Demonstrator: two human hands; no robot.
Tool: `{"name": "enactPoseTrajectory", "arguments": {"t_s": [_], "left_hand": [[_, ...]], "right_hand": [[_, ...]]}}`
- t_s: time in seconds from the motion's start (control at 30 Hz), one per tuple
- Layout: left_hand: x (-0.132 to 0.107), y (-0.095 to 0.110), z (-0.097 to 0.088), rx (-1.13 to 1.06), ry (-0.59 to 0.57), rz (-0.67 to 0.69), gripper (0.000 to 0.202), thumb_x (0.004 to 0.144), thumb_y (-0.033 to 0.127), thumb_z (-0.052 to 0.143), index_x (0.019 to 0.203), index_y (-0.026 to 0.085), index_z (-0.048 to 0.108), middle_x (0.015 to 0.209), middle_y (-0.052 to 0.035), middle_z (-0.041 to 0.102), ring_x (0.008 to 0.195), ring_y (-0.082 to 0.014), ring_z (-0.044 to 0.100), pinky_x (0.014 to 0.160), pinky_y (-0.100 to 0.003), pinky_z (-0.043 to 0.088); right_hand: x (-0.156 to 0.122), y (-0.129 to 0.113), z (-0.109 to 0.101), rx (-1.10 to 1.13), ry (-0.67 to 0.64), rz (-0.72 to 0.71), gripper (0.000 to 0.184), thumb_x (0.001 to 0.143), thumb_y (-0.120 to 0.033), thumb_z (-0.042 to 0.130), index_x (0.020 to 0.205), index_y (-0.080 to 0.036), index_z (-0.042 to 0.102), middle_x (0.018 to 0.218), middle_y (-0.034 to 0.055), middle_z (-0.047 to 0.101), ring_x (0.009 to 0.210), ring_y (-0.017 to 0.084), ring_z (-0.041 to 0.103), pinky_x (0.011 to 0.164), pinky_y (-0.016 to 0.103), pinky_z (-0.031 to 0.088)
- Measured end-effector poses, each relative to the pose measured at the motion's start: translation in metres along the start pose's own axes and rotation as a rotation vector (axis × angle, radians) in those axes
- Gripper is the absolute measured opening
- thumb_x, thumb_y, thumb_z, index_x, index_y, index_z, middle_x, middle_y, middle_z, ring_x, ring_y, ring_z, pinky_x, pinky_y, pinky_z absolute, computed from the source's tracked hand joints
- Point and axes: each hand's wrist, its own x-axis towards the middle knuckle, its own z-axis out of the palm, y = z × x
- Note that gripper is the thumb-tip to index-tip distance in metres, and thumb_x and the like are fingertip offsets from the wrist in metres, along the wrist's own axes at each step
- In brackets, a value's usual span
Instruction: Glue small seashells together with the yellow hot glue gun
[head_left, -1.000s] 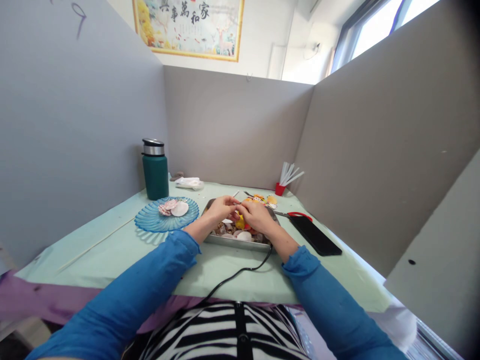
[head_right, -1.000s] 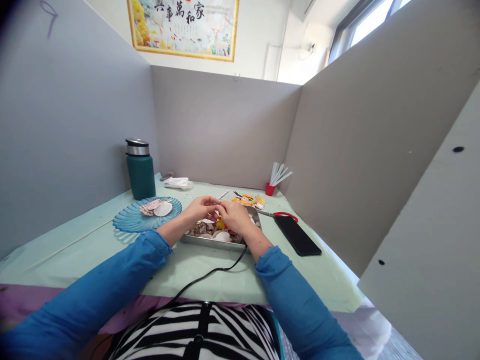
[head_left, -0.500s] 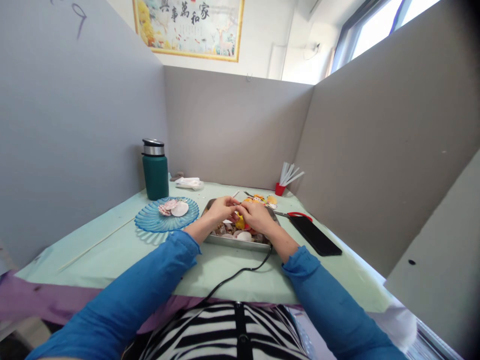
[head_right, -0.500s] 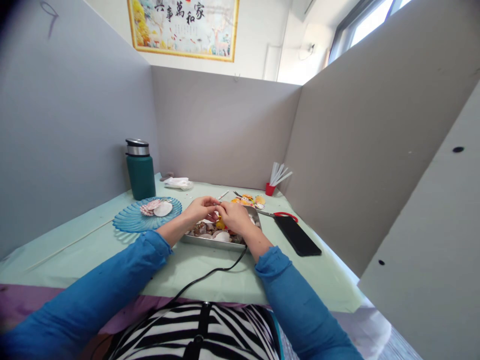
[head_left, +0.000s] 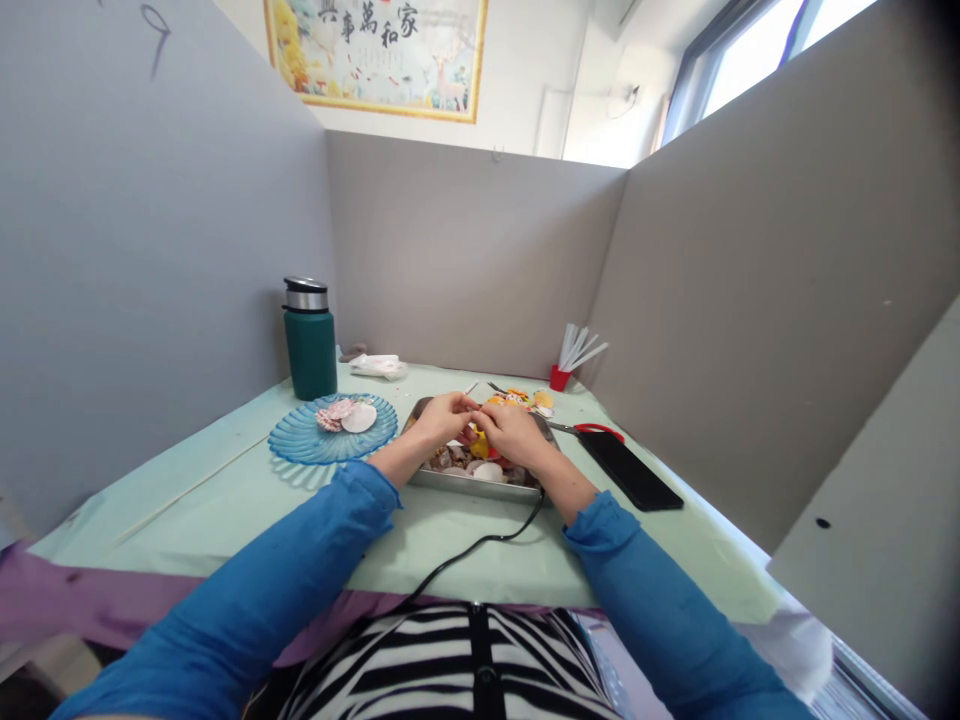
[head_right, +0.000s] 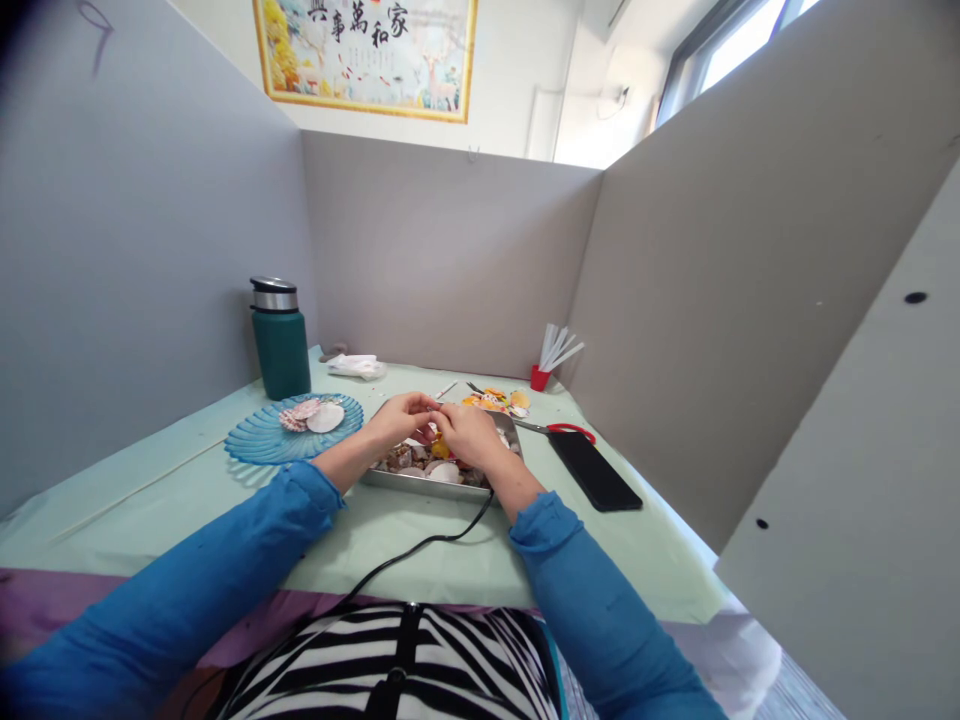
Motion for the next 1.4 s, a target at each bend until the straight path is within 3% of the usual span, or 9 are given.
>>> {"name": "enactPoseTrajectory", "arguments": {"t_s": [0.73,1.0,1.23,1.4], "left_hand": [[-0.0010,-0.0011,0.0008,0.155,-0.020,-0.025,0.012,0.081,0.007,0.055,0.092,0.012,0.058,0.051,0.0024,0.059,0.048,-0.0141,0.061,0.055,-0.028,0.053],[0.0000,-0.0011,0.0013,0.078,-0.010,0.003,0.017,0.080,0.001,0.048,0.090,0.011,0.057,0.051,0.0018,0.060,0.050,-0.0139,0.062,0.056,-0.027,0.053],[0.0006,-0.0026,0.0000,-0.033,-0.016,0.003,0.011,0.077,0.008,0.064,0.086,0.012,0.058,0.053,0.0009,0.061,0.052,-0.0135,0.063,0.058,-0.026,0.054],[0.0001,0.0006,0.0006,-0.085,-0.007,-0.025,0.010,0.078,0.007,0.064,0.085,0.011,0.058,0.055,0.0004,0.062,0.052,-0.0127,0.063,0.058,-0.026,0.055]], "right_hand": [[-0.0009,-0.0031,-0.0024,-0.036,-0.048,-0.003,0.037,0.097,-0.035,0.036,0.098,-0.019,0.070,0.092,0.0055,0.071,0.077,0.015,0.058,0.064,0.025,0.032],[-0.0005,-0.0030,-0.0021,-0.029,-0.021,0.013,0.037,0.097,-0.034,0.037,0.094,-0.019,0.071,0.088,0.0047,0.071,0.076,0.015,0.059,0.061,0.025,0.029],[0.0000,-0.0023,-0.0017,-0.016,0.005,0.051,0.037,0.096,-0.036,0.038,0.090,-0.019,0.070,0.083,0.0042,0.071,0.075,0.015,0.059,0.061,0.025,0.029],[0.0007,-0.0016,-0.0009,-0.015,0.031,0.059,0.036,0.096,-0.037,0.038,0.089,-0.019,0.069,0.083,0.0050,0.070,0.077,0.016,0.059,0.062,0.025,0.030]]}}
